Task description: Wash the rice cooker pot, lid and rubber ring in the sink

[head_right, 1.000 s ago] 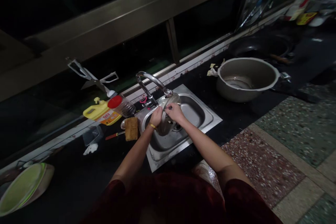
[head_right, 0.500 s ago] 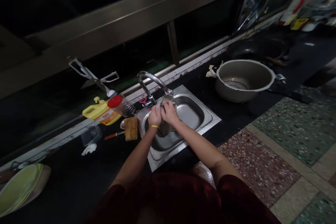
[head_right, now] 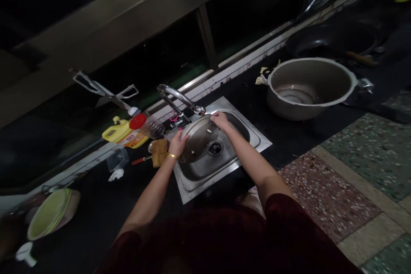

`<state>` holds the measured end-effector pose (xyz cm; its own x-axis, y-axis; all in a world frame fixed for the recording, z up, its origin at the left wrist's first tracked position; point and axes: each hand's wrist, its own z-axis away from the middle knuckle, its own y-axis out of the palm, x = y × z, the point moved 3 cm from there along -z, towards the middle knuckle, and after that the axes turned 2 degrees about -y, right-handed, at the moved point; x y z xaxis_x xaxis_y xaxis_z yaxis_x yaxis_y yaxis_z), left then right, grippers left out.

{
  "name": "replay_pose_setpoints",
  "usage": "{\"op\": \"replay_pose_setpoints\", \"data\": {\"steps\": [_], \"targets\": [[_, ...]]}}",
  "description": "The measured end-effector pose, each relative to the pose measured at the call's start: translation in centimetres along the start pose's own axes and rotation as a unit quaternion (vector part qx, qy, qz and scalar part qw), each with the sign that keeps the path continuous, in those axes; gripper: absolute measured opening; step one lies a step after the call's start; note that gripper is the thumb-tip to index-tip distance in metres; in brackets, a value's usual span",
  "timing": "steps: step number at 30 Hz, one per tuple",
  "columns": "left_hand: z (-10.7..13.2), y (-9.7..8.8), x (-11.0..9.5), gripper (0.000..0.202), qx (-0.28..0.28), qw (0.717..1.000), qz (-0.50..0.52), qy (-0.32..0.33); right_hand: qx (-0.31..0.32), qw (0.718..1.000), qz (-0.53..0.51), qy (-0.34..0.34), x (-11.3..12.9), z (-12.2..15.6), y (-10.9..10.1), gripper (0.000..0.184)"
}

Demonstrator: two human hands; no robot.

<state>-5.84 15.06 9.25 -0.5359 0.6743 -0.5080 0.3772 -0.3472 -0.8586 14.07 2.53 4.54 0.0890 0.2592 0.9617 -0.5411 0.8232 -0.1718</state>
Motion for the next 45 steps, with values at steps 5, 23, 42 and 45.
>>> {"op": "replay_pose_setpoints", "data": {"steps": [5,23,42,45], "targets": [[0.5,0.1,-0.7,0.029,-0.015,1.0,0.022,-0.016,-0.011,0.961,0.06,-0.268,2.0,2.6,2.3,0.009],[3.5,0.9,-2.4,0.028,-0.065,0.993,0.014,-0.098,0.104,0.967,0.094,-0.214,2.2,-0.6,1.4,0.012],[2.8,1.4,-4.2,0.027,-0.052,0.995,-0.002,-0.085,0.16,0.878,0.2,-0.405,3.8,3.2,0.8,0.014],[2.8,1.5,-4.2,0.025,-0.05,0.995,0.006,-0.084,0.131,0.916,0.185,-0.332,3.0,1.3,0.7,0.009]]}}
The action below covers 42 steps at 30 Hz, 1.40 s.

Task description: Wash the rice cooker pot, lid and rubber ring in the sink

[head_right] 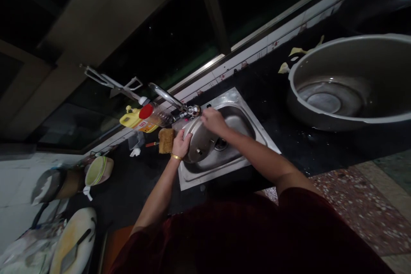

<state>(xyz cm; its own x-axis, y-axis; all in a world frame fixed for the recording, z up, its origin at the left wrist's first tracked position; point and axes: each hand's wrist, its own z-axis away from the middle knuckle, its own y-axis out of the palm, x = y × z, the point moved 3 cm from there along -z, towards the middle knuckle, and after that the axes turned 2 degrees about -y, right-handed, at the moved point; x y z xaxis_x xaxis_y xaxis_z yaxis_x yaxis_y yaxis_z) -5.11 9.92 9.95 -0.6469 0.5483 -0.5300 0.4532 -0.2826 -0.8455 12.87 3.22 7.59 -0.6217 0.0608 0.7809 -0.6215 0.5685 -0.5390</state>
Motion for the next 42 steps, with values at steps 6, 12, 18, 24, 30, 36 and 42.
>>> {"op": "replay_pose_setpoints", "data": {"steps": [6,12,18,24,30,36,42], "targets": [[-0.2,-0.2,0.4,0.024,-0.001,1.0,0.011,0.0,-0.023,0.997,-0.072,-0.025,-0.3,-0.6,1.1,0.012],[0.1,0.1,1.0,0.026,0.005,1.0,0.026,-0.002,-0.037,0.985,-0.078,0.149,-1.7,-1.0,0.7,0.016],[0.6,-0.2,0.9,0.025,-0.002,0.999,0.034,-0.002,-0.057,0.984,-0.116,0.126,-2.0,-1.4,1.7,0.016],[0.8,-0.6,1.4,0.025,-0.008,1.0,0.022,-0.012,-0.063,0.979,-0.155,0.118,-2.3,-1.4,3.1,0.016],[1.8,-1.5,3.0,0.026,-0.033,0.998,0.03,-0.034,-0.023,0.93,-0.265,0.253,-6.1,-1.4,4.3,0.011],[2.5,-3.9,3.7,0.028,-0.016,0.994,-0.089,-0.059,-0.002,0.917,-0.298,0.264,-7.1,-1.3,6.5,0.015],[0.7,-3.8,2.5,0.033,-0.011,0.973,-0.212,-0.094,0.007,0.965,-0.213,0.15,-0.4,-0.6,8.2,0.008]]}}
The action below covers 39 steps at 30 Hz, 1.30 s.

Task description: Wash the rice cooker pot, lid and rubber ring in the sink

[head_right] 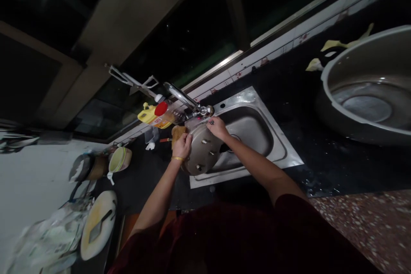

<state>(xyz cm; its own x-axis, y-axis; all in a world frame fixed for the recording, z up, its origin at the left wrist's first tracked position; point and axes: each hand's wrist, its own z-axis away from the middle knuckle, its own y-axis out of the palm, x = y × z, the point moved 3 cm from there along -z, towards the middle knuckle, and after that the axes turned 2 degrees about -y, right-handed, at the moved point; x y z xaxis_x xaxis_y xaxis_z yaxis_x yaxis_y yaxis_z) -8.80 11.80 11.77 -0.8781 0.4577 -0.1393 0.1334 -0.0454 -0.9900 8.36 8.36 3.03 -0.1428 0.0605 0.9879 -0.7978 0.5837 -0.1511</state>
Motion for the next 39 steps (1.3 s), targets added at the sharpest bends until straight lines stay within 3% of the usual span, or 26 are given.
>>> {"op": "replay_pose_setpoints", "data": {"steps": [3,5,7,11,13,16,18,23,26,34,39], "targets": [[0.0,0.3,0.0,0.035,0.015,1.0,-0.014,0.022,0.043,0.989,0.042,-0.132,2.8,2.2,1.6,0.007],[0.2,0.4,0.2,0.035,0.017,0.999,-0.013,0.039,0.054,0.982,0.052,-0.175,2.9,2.6,1.5,0.006],[0.3,0.4,0.5,0.034,0.015,0.999,0.0,0.05,0.035,0.991,0.056,-0.114,1.1,1.7,0.4,0.006],[0.2,0.3,0.9,0.032,0.016,0.998,0.028,0.045,-0.014,0.993,0.059,0.106,-3.2,0.0,-1.5,0.007],[0.2,0.3,0.8,0.031,0.019,0.999,0.02,0.047,-0.028,0.995,0.05,0.081,-2.5,0.8,-0.8,0.008],[0.4,0.4,0.7,0.031,0.019,0.999,0.007,0.045,-0.005,0.994,0.036,-0.104,0.7,2.8,1.3,0.008],[0.4,0.4,0.8,0.031,0.017,0.999,0.01,0.038,0.001,0.986,0.037,-0.161,1.2,3.2,1.8,0.011],[0.3,0.3,0.7,0.031,0.019,0.999,-0.012,0.028,-0.023,0.997,0.068,0.012,-4.1,0.7,-0.7,0.014],[0.5,0.3,0.3,0.032,0.032,0.997,-0.075,0.016,-0.03,0.996,0.083,-0.003,-5.2,0.3,-1.5,0.016],[0.7,0.4,-0.1,0.039,0.027,0.99,-0.137,0.016,-0.015,0.975,0.167,-0.146,-0.7,3.2,-0.8,0.023],[0.8,0.3,-0.3,0.036,0.022,0.991,-0.129,0.026,0.093,0.937,0.213,-0.263,3.9,7.3,1.0,0.033]]}}
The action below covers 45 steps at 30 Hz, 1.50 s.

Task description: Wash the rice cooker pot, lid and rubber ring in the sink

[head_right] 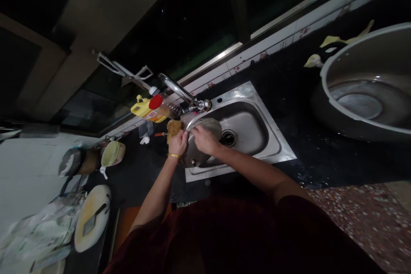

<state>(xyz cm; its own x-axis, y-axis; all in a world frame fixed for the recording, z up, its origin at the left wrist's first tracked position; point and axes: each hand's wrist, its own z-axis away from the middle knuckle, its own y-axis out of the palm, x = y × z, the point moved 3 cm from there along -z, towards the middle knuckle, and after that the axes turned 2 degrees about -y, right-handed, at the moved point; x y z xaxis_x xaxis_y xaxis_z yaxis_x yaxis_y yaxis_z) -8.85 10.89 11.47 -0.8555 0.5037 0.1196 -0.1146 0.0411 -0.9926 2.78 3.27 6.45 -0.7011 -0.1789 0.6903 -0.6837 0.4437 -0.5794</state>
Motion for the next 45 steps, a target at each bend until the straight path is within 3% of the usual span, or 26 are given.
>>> {"op": "replay_pose_setpoints", "data": {"steps": [2,4,8,10,12,16,18,20,24,27,29,33,35,37,41,43,45], "targets": [[0.2,0.0,-0.1,0.036,0.001,1.0,0.003,0.006,0.031,0.998,0.018,-0.044,0.9,0.4,0.1,0.037],[0.3,0.0,-0.1,0.037,0.004,1.0,0.003,0.01,0.022,0.998,0.03,-0.053,-0.3,0.7,0.1,0.039],[0.1,0.2,0.2,0.038,0.007,1.0,-0.005,0.006,-0.024,0.997,0.031,0.073,-6.7,1.1,0.4,0.042],[0.1,0.2,0.2,0.039,0.006,1.0,-0.006,0.004,-0.027,0.989,0.042,0.14,-8.3,1.3,0.8,0.04],[0.1,0.2,0.2,0.04,0.004,1.0,-0.005,0.007,-0.033,0.988,0.052,0.139,-7.3,1.3,1.2,0.039],[0.3,0.2,0.1,0.039,-0.004,1.0,0.0,0.016,-0.018,0.999,0.019,-0.027,-1.6,0.2,1.5,0.032],[0.3,0.2,0.0,0.038,-0.004,1.0,0.0,0.016,-0.013,0.997,-0.028,-0.068,-0.5,-0.5,1.1,0.027],[0.4,0.3,0.0,0.038,-0.003,1.0,0.001,0.017,-0.034,0.996,-0.079,-0.001,-2.0,-1.4,0.5,0.019],[0.2,0.3,0.2,0.04,0.004,0.999,0.052,0.007,-0.028,0.957,-0.117,0.263,-8.0,-2.6,-0.9,0.017],[-0.2,0.1,0.5,0.048,0.018,0.99,0.137,-0.019,0.003,0.942,-0.092,0.322,-8.6,-2.9,-1.8,0.017],[-0.3,0.0,0.7,0.051,0.021,0.981,0.193,-0.026,0.015,0.957,-0.064,0.283,-5.7,-2.9,-1.9,0.014],[-0.1,0.0,0.9,0.052,0.01,0.971,0.24,-0.013,0.069,0.994,-0.007,0.085,3.2,-2.0,0.0,0.018],[0.1,0.3,1.0,0.051,0.011,0.972,0.236,-0.012,0.084,0.996,0.005,0.019,4.9,-1.5,0.7,0.023],[0.3,0.6,1.2,0.049,0.01,0.974,0.224,-0.023,0.064,0.997,0.003,0.036,3.2,-1.7,0.5,0.02],[0.1,0.9,1.3,0.049,0.013,0.976,0.211,-0.043,-0.01,0.98,-0.002,0.199,-3.5,-2.9,-0.8,0.01],[-0.1,0.9,1.3,0.051,0.017,0.976,0.214,-0.04,-0.038,0.978,0.004,0.203,-3.5,-2.8,-0.5,0.01],[-0.2,0.9,1.3,0.051,0.024,0.976,0.216,-0.03,-0.043,0.99,0.013,0.133,-1.0,-2.3,0.7,0.013]]}}
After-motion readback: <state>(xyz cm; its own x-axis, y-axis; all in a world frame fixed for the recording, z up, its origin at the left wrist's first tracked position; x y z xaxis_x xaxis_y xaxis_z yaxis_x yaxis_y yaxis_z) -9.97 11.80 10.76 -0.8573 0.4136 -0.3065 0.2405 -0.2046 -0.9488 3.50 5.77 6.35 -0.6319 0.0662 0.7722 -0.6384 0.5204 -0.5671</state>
